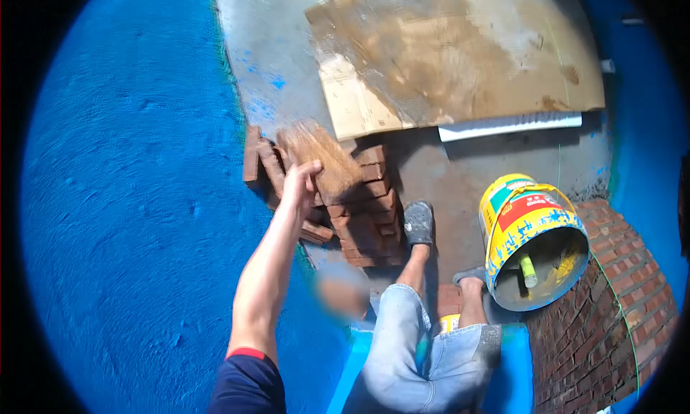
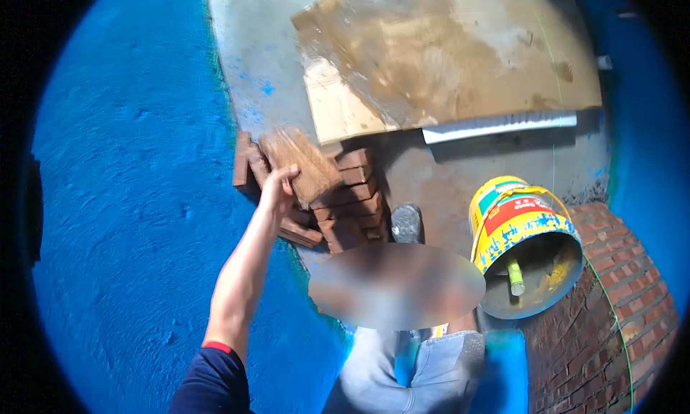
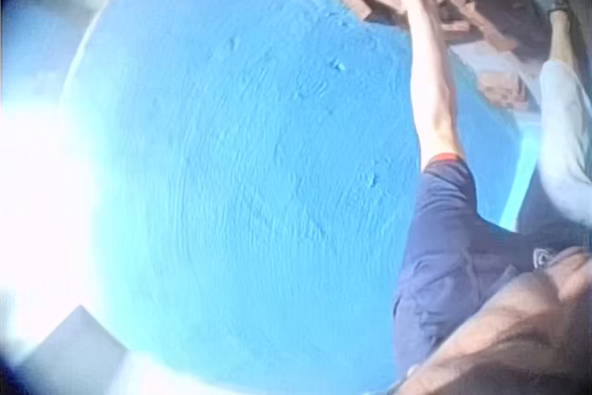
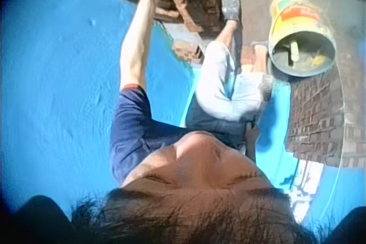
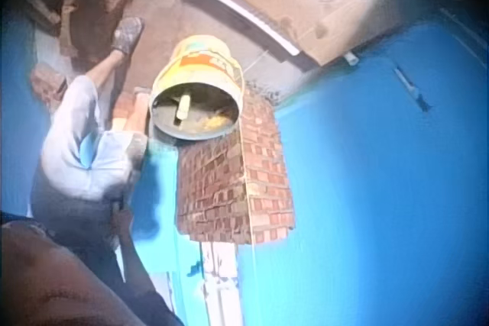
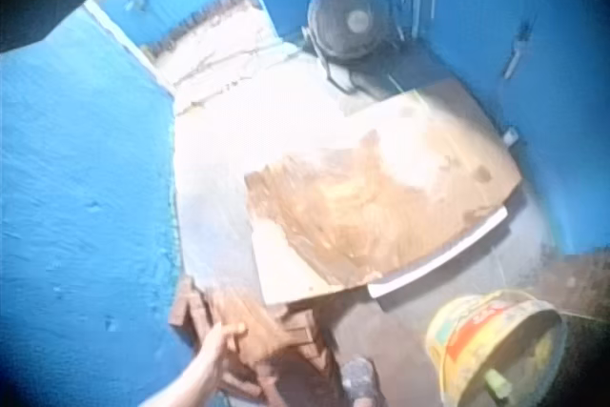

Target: The person builds a brick structure by picking up bricks from a pile, applying mortar with a trowel, and carefully placing the bricks in alignment with a guide string.

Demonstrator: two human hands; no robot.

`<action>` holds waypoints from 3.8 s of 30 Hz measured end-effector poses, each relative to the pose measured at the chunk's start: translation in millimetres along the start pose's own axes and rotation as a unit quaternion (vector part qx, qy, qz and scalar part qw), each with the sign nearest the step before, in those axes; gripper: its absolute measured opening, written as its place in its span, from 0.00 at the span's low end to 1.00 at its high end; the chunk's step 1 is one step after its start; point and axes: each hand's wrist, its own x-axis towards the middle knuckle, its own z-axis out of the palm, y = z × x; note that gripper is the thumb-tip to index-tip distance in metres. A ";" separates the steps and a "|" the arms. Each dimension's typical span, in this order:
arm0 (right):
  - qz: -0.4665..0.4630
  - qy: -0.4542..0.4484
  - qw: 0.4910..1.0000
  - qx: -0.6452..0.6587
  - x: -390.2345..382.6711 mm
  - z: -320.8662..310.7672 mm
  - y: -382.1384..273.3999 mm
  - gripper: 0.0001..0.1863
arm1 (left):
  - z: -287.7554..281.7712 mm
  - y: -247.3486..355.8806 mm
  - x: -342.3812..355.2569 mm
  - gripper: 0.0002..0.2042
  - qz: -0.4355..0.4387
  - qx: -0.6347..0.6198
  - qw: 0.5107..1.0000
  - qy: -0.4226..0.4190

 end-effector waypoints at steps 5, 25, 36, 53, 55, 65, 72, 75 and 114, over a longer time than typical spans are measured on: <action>-0.397 0.406 0.732 -0.376 17.5 2.2 35.2 0.22 | -32.1 1.9 -222.1 0.36 -0.027 -0.163 0.977 -0.134; -0.226 0.193 0.934 0.197 -61.9 -121.1 89.7 0.17 | 239.0 -62.9 -519.6 0.44 -0.207 -0.037 0.904 -0.373; -0.188 0.232 0.800 0.520 -112.9 -2.8 117.6 0.20 | 361.8 -3.1 -580.3 0.44 -0.145 0.318 0.780 -0.519; 0.138 -0.010 0.434 0.890 -96.0 204.3 70.0 0.17 | 518.4 -264.2 -832.7 0.46 0.222 0.603 0.106 -0.759; 0.180 0.020 0.427 0.886 -71.5 238.9 38.4 0.24 | 512.3 -327.3 -899.7 0.47 0.319 0.604 -0.022 -0.730; 0.202 -0.054 0.249 0.946 -136.5 197.6 56.1 0.29 | 552.8 -552.6 -948.7 0.50 0.464 0.592 -0.245 -0.612; 0.185 -0.039 0.224 0.956 -102.8 227.8 -16.6 0.19 | 567.2 -619.1 -901.0 0.50 0.526 0.572 -0.219 -0.590; 0.236 -0.121 0.219 0.939 -114.6 216.3 7.6 0.17 | 564.9 -628.2 -890.6 0.49 0.516 0.554 -0.205 -0.621; 0.147 0.435 0.234 0.857 -79.5 52.8 337.7 0.21 | 606.0 -603.5 -870.1 0.49 0.395 0.544 -0.263 -0.692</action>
